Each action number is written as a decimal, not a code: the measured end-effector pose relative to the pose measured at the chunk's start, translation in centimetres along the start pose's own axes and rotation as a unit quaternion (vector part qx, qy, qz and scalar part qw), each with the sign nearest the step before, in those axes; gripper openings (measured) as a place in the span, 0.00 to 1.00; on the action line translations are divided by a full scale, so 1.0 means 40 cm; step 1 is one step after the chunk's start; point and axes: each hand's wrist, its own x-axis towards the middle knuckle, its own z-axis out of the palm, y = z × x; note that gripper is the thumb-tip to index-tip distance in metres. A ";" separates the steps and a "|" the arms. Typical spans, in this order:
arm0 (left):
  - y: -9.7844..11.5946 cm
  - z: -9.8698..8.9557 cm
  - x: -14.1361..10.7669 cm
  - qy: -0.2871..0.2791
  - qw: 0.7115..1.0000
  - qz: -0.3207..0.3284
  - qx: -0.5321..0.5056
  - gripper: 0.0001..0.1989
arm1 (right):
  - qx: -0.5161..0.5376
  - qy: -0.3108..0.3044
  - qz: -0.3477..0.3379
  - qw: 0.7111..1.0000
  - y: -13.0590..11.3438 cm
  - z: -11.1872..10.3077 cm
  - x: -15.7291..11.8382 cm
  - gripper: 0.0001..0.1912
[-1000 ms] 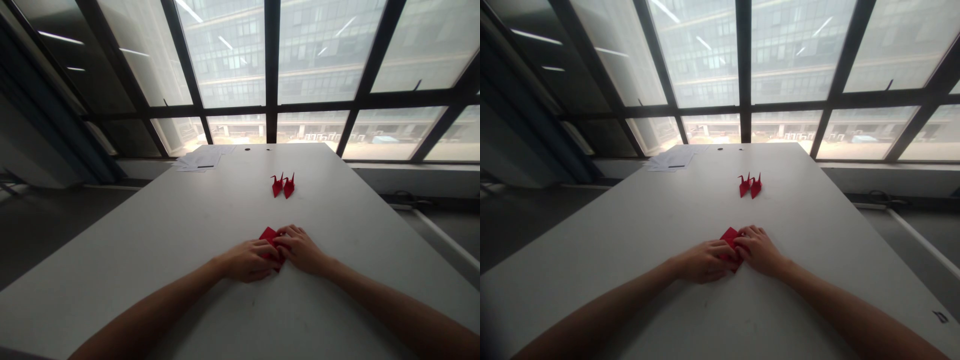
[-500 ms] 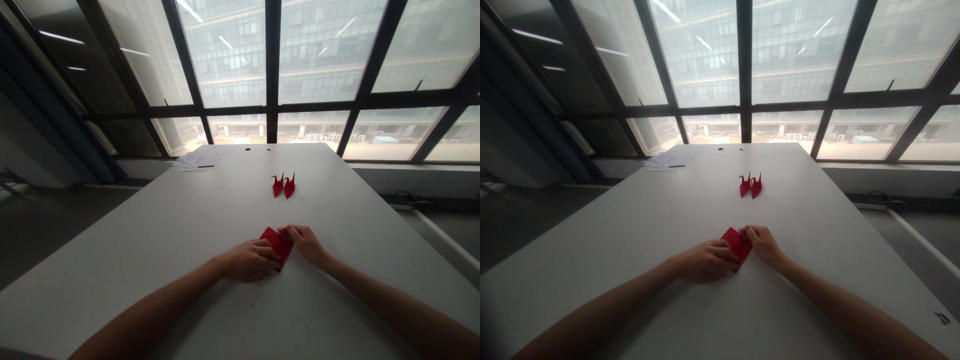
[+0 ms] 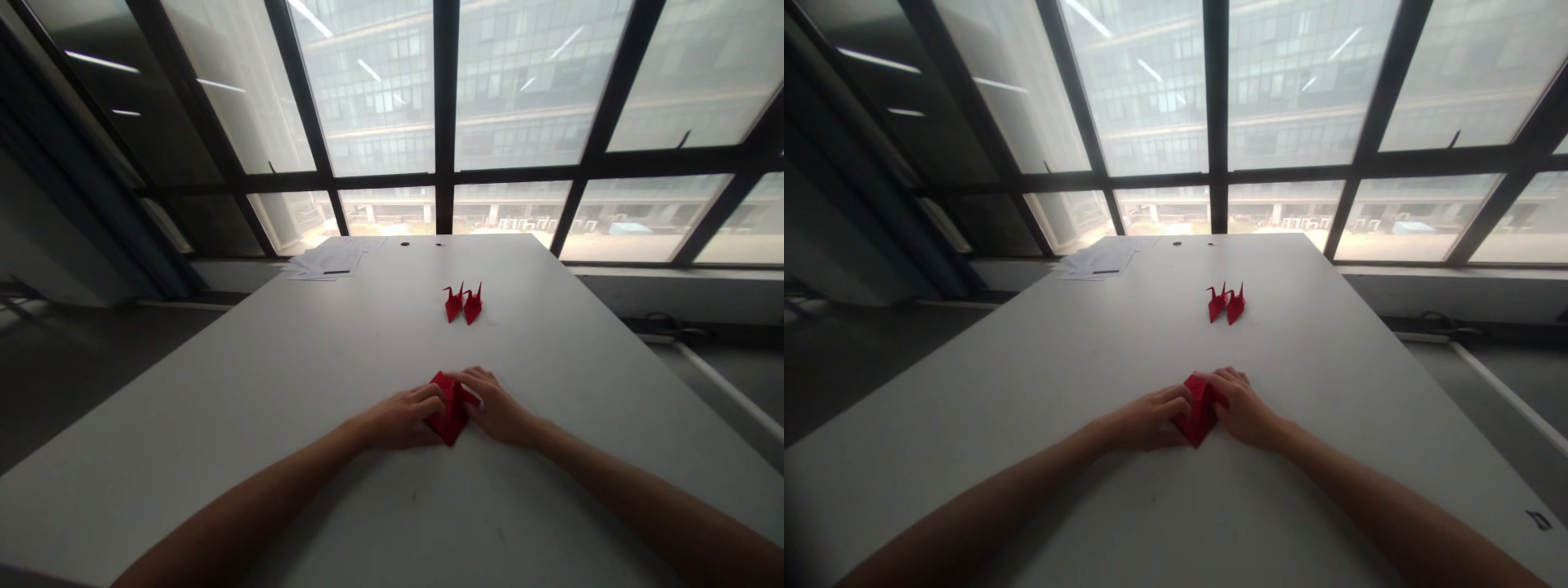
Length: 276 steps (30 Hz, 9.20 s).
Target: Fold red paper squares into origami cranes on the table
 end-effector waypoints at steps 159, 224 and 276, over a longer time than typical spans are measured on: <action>-0.035 0.032 0.016 0.054 0.995 -0.048 0.068 0.19 | -0.073 0.036 0.034 0.996 0.022 0.021 0.022 0.05; 0.005 -0.042 -0.071 -0.093 0.971 -0.099 0.198 0.30 | -0.167 -0.179 -0.021 0.970 -0.040 0.016 -0.025 0.37; -0.078 -0.051 -0.116 -0.106 0.930 -0.279 0.214 0.40 | -0.168 -0.155 0.020 0.973 -0.048 0.033 -0.011 0.33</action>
